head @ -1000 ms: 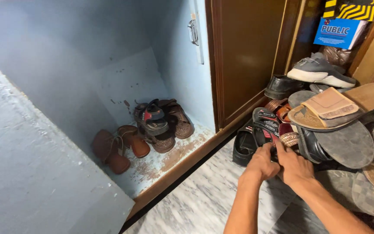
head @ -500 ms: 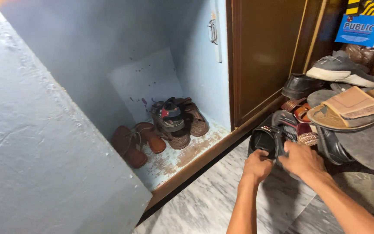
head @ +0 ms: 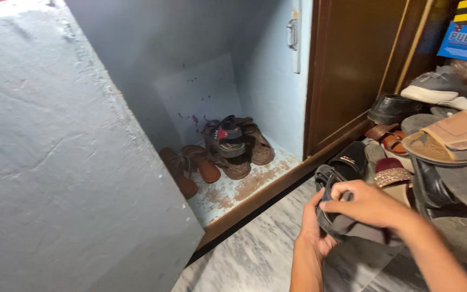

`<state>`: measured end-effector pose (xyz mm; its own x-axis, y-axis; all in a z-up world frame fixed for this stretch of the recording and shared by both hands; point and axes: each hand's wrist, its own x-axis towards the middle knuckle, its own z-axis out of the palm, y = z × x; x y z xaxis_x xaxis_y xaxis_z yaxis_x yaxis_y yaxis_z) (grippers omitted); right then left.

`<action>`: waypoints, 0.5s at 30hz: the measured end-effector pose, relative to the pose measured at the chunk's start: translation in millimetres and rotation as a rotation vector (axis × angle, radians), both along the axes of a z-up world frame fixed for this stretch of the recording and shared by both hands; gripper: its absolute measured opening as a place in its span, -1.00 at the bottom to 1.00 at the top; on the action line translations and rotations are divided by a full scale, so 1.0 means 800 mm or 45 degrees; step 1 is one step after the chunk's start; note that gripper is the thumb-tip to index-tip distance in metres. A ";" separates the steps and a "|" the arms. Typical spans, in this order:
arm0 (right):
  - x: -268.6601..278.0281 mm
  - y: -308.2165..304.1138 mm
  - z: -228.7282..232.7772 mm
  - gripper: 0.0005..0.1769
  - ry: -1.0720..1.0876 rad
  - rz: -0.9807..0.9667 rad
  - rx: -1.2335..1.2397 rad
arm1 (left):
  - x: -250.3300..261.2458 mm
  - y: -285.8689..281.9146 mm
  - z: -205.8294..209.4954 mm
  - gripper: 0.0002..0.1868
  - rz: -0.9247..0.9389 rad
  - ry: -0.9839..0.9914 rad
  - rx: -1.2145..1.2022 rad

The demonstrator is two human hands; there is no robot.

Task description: Organizing and cleaning shoes in a shoe cabinet.

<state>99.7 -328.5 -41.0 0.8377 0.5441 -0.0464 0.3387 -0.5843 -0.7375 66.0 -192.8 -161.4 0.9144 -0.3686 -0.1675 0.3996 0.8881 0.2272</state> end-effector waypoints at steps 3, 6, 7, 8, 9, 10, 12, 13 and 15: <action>-0.052 0.015 0.098 -0.62 0.440 -0.339 0.215 | -0.017 0.024 0.004 -0.43 0.060 0.041 0.114; 0.014 0.010 0.031 -0.60 -0.389 -0.682 0.359 | -0.032 0.047 -0.020 -0.51 0.057 -0.046 0.219; 0.009 0.022 0.030 -0.60 -0.388 -0.675 0.361 | -0.047 0.048 -0.003 -0.51 0.064 -0.045 0.220; 0.005 0.034 0.030 -0.60 -0.283 -0.616 0.333 | -0.061 0.049 0.014 -0.50 0.046 -0.042 0.207; 0.000 0.046 0.029 -0.53 -0.177 -0.562 0.308 | -0.074 0.050 0.032 -0.48 0.022 -0.038 0.200; 0.005 0.056 0.003 -0.53 -0.175 -0.561 0.315 | -0.077 0.055 0.043 -0.48 0.024 -0.038 0.206; 0.014 0.074 -0.053 -0.38 -0.259 -0.383 0.294 | -0.083 0.058 0.060 -0.30 0.024 0.013 0.256; -0.007 0.081 -0.045 -0.38 -0.253 -0.377 0.290 | -0.082 0.059 0.051 -0.30 0.029 0.019 0.252; -0.050 0.100 -0.029 -0.32 0.096 -0.621 0.183 | -0.083 0.067 0.032 -0.17 0.120 -0.036 0.377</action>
